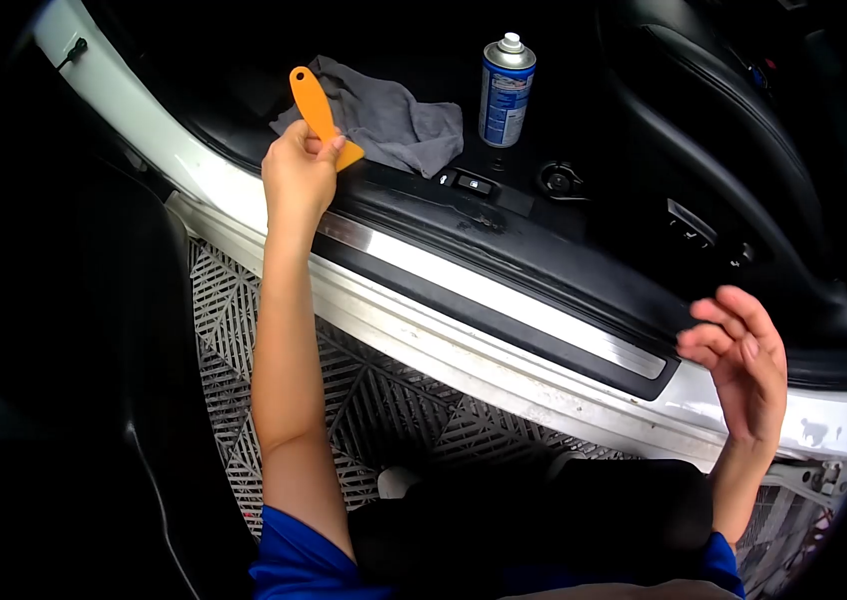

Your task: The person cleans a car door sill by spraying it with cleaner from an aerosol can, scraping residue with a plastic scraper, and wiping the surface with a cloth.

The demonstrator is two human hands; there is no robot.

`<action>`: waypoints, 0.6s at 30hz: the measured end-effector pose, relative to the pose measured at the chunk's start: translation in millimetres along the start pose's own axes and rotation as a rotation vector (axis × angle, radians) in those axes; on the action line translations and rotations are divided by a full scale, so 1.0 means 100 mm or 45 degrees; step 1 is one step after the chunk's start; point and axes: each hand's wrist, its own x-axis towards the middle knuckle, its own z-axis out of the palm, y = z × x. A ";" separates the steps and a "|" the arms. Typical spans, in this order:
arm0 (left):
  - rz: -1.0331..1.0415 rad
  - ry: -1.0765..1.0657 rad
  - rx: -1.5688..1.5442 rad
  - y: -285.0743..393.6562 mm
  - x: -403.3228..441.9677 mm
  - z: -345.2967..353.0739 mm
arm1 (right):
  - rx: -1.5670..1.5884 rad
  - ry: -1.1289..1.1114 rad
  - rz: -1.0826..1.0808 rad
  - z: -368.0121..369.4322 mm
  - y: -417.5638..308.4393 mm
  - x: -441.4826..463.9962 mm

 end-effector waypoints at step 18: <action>0.095 0.072 0.241 0.14 -0.14 0.09 | 0.140 -0.051 0.150 0.11 0.20 -0.10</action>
